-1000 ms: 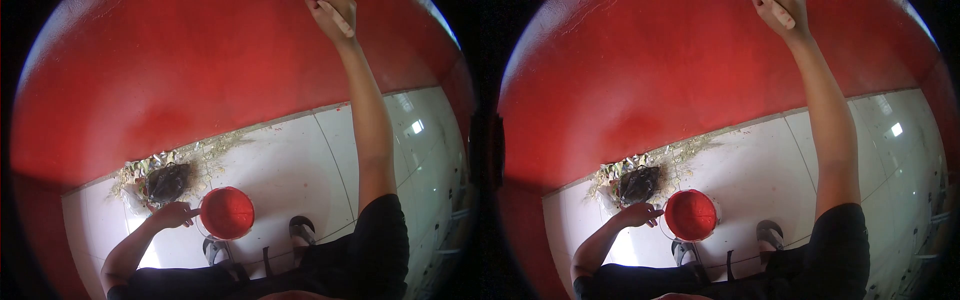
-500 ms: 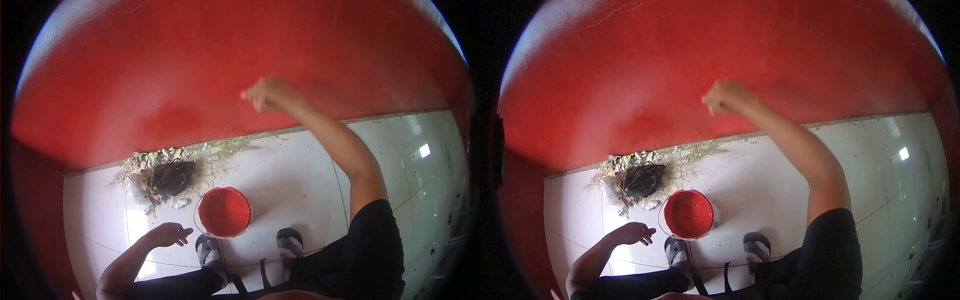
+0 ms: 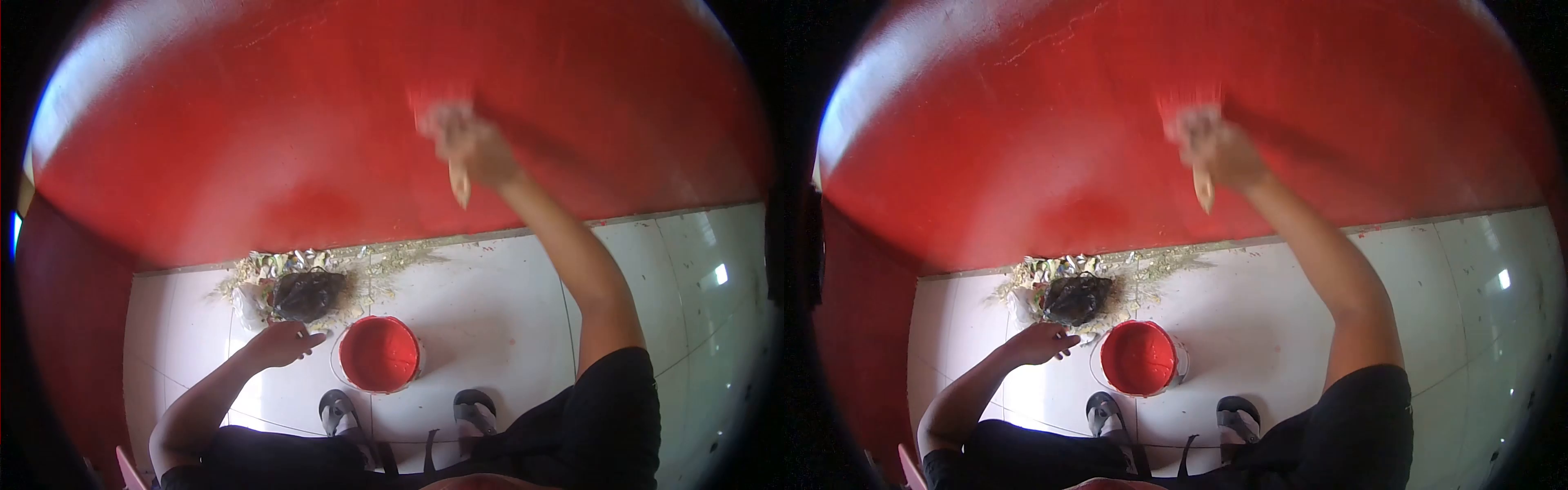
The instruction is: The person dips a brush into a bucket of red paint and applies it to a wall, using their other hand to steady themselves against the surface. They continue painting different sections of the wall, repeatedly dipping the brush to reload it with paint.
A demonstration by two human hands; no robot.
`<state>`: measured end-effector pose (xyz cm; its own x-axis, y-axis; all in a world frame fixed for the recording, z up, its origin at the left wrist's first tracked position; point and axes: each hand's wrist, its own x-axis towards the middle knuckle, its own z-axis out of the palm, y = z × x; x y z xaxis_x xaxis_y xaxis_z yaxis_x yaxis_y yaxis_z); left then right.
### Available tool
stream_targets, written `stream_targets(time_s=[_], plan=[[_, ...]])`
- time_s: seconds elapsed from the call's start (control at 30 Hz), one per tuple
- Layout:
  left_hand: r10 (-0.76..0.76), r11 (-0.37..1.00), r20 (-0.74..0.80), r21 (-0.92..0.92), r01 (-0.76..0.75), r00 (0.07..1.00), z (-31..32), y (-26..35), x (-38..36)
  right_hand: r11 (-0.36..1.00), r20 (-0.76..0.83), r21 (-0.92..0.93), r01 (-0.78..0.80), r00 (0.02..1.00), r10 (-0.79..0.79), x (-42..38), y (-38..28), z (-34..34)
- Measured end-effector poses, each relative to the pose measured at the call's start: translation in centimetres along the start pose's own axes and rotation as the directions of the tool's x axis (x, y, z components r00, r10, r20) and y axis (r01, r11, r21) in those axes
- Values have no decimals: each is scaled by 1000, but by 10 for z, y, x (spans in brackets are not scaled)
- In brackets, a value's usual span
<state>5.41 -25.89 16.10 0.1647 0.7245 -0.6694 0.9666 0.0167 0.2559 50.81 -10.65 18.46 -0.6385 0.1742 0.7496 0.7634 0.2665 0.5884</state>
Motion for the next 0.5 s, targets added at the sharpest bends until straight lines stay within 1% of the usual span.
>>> stream_targets(time_s=[0.03,0.07,0.1,0.13,0.17,0.2,0.23,0.27,0.3,0.33,0.37,0.4,0.43,0.47,0.5], plan=[[14,999,-38,37,-13,999,-6,16,-7,994,255,90,-60,966,35,-38,-34,8],[13,999,-54,37,-11,998,-10,28,-15,974,362,217,68,921,-145,-58,-50,5],[83,993,-75,88,-76,994,-16,39,-22,912,393,409,10,901,-186,-79,-65,9],[153,980,-92,140,-139,984,-20,47,-25,812,413,581,-55,880,-236,-90,-74,13],[154,980,-105,140,-139,983,-22,53,-24,815,405,577,-45,883,-238,-80,-73,10],[200,972,-120,150,-181,972,-24,58,-22,801,579,562,-207,790,-202,-65,-70,1],[249,961,-135,158,-227,959,-27,62,-19,781,733,509,-361,658,-174,-50,-65,-8],[287,953,-136,144,-268,948,-30,64,-10,654,622,632,-416,775,-108,-27,-51,-10],[298,951,-141,130,-281,944,-30,60,2,560,551,696,-449,834,-17,10,-31,-29],[352,928,-159,192,-320,922,-32,55,18,455,485,758,-468,870,86,53,-10,-52],[405,898,-172,257,-356,898,-33,52,29,248,422,863,-440,898,124,86,11,-65],[412,897,-165,245,-368,896,-37,53,37,457,283,820,-344,938,198,119,31,-70],[409,895,-162,261,-360,898,-44,57,45,647,126,719,-253,963,236,148,48,-72],[405,893,-162,282,-351,900,-47,60,52,797,15,561,-224,965,260,170,65,-74],[412,890,-157,279,-360,898,-46,59,57,907,-101,369,-202,962,255,185,74,-73]])
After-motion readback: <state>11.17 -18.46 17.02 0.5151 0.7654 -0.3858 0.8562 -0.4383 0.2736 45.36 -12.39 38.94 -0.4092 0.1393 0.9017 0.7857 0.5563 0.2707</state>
